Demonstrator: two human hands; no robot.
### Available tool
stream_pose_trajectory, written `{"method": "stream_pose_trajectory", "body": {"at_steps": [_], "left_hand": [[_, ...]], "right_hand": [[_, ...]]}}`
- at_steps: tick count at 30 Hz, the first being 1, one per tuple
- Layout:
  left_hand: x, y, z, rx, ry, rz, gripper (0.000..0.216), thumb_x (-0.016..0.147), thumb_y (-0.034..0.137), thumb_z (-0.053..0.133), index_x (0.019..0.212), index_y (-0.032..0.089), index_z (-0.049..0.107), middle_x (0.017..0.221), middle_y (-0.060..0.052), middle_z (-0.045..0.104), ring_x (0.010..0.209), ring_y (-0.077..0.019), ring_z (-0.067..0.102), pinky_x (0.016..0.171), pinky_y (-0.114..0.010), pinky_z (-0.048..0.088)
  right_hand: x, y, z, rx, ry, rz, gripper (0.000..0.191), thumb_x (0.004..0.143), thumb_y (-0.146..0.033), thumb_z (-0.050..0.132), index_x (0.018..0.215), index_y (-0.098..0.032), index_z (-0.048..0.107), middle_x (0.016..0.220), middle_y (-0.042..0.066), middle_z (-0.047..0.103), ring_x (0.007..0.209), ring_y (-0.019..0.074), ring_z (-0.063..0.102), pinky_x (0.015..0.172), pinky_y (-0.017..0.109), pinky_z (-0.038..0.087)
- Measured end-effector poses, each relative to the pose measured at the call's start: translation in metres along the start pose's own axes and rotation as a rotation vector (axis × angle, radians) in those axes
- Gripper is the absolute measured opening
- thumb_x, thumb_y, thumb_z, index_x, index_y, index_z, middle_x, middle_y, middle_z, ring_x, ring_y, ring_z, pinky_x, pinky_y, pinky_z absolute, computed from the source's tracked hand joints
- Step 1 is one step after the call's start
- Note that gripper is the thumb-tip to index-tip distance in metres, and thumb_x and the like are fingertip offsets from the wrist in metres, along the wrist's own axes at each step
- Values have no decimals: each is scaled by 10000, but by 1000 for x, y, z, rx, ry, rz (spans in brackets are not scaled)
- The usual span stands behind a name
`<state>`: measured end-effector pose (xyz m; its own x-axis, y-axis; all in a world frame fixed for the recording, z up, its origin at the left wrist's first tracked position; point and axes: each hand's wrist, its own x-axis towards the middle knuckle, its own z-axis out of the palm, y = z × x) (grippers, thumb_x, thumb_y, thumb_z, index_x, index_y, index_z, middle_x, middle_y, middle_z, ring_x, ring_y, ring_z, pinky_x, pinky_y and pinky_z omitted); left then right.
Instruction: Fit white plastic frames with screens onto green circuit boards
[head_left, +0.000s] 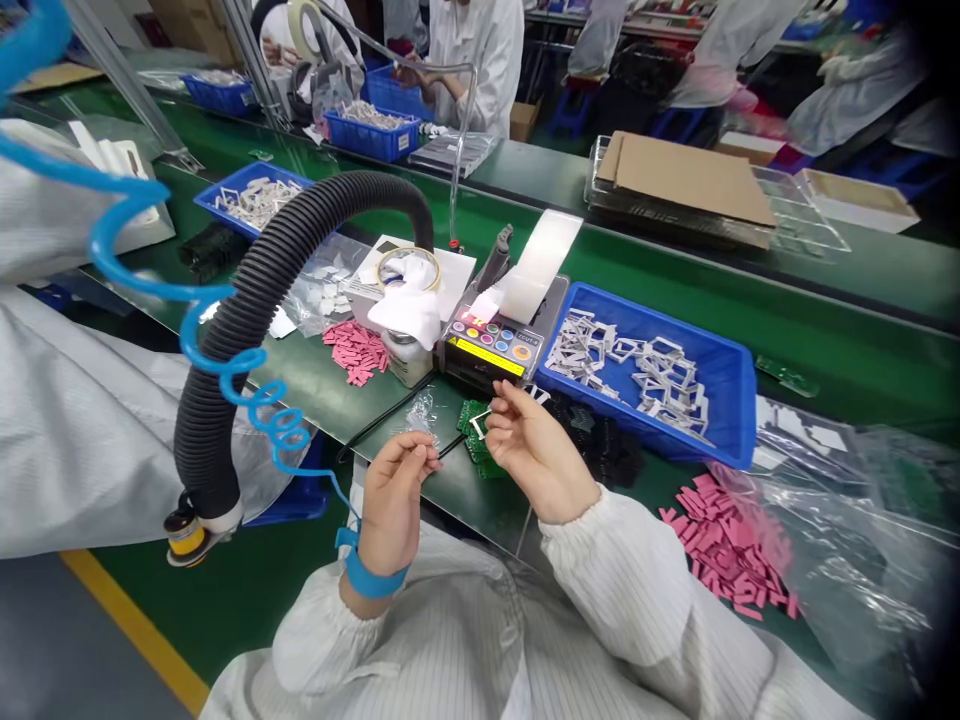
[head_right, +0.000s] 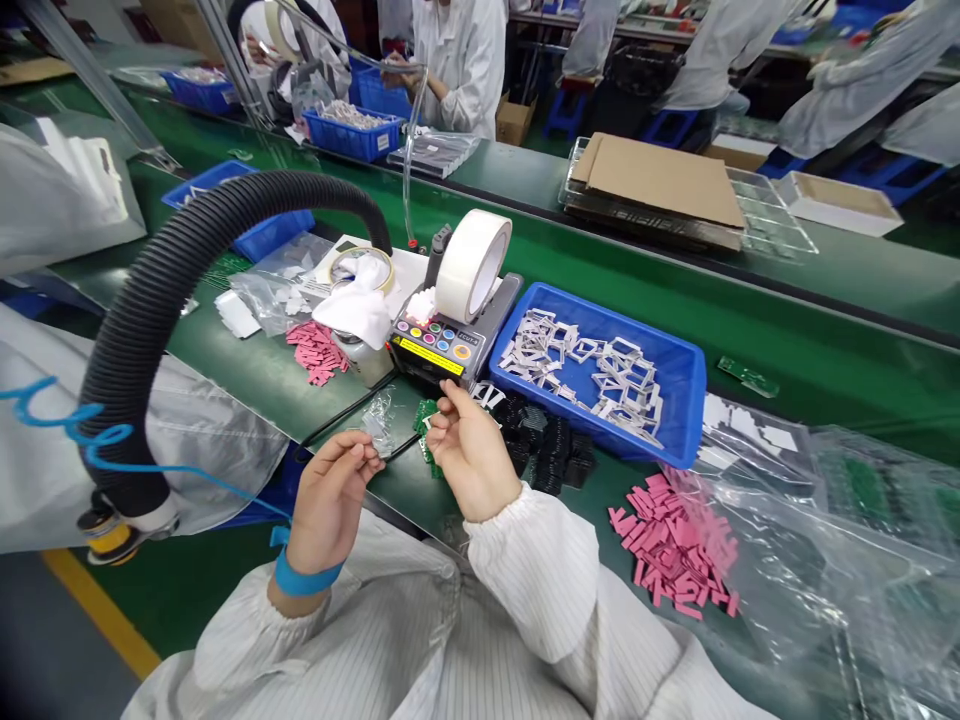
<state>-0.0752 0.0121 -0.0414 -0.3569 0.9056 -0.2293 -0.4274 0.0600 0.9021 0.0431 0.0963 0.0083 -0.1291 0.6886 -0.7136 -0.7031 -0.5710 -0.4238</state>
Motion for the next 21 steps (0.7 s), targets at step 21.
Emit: {"method": "stream_pose_trajectory", "body": {"at_steps": [21], "left_hand": [[77,-25,70,303,115,269,162,702,290,660,800,161,671,705,4,570,631,-104,507,652,-258,439]], "right_hand": [[-47,-2,-43,7,-148,33,198,682,-147,698,690,-153,500,535,-84,349,438,23,317,372,130,320]]}}
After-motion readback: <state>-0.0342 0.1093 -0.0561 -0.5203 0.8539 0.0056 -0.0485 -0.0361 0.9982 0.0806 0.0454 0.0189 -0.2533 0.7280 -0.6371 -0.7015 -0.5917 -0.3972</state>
